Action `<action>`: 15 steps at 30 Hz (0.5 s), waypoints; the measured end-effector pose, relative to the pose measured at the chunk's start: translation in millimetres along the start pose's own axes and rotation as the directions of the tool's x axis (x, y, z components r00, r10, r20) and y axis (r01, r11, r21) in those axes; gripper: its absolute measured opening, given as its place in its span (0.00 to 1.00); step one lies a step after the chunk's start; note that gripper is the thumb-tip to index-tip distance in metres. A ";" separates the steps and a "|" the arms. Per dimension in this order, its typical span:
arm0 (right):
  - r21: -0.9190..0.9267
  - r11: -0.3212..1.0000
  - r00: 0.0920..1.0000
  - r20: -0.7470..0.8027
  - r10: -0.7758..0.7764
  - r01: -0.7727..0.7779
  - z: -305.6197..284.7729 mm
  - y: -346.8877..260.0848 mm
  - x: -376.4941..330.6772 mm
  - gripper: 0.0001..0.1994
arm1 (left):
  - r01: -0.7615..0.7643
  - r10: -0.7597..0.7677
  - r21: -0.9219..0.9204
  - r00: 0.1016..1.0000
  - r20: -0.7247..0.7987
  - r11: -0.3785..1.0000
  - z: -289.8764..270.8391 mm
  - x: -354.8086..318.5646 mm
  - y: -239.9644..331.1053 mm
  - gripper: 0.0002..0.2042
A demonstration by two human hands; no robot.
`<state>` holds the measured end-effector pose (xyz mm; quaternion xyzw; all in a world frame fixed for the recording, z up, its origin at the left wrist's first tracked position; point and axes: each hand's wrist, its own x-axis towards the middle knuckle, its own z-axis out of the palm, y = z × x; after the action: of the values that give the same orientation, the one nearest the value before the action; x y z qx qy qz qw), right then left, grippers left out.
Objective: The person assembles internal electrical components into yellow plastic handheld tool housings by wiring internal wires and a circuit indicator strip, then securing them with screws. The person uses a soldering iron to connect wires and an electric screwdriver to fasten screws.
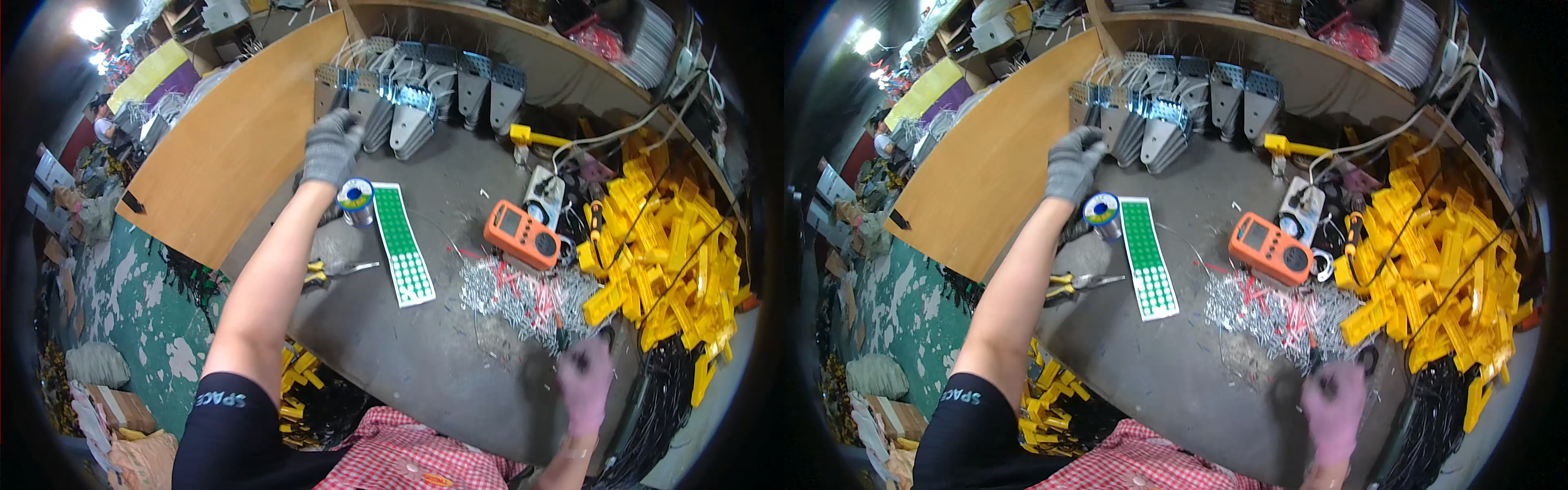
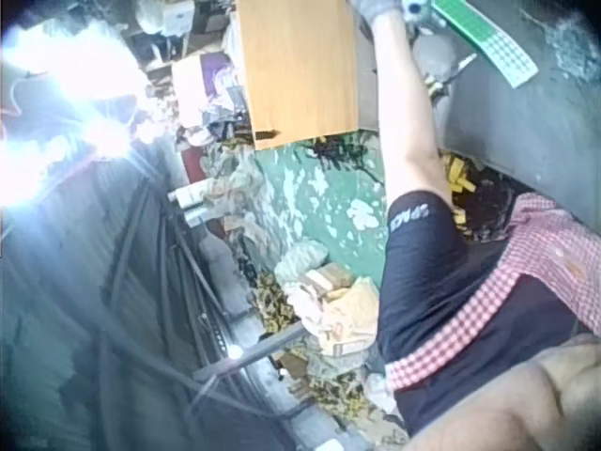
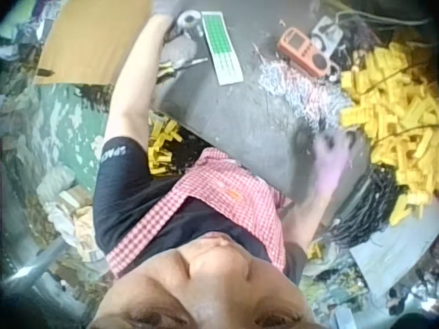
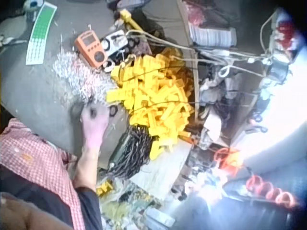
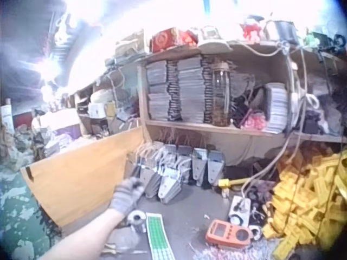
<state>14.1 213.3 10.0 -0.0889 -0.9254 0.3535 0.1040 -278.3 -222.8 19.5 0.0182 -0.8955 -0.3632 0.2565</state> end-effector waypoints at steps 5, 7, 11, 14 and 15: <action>-0.112 0.986 0.979 0.176 -0.102 0.123 2.3 10.2 -70.1 0.08 | 0.289 -0.248 0.465 0.957 -0.149 0.837 29.5 114.1 -77.0 0.26; -0.241 0.961 0.975 0.206 -0.089 0.138 3.8 7.9 -78.6 0.10 | 0.256 -0.207 0.409 0.965 -0.160 0.876 32.3 130.5 -100.5 0.29; -0.380 0.918 0.993 0.083 -0.089 0.114 28.1 -0.3 -70.9 0.08 | 0.230 -0.216 0.146 0.971 -0.106 0.962 39.2 129.5 -104.3 0.29; -0.235 0.970 0.997 0.057 -0.051 0.063 30.0 4.2 -69.7 0.08 | 0.054 0.021 0.235 0.952 -0.306 0.971 8.1 122.5 -115.8 0.21; -0.246 0.968 0.998 0.053 -0.038 0.050 28.4 5.0 -70.1 0.08 | 0.113 -0.057 0.166 0.950 -0.307 0.980 5.4 114.4 -103.2 0.18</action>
<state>74.7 182.3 -23.2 -0.0719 -0.9661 0.2353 0.0779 -396.0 -320.3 -0.9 0.1354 -0.8738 -0.2837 0.3710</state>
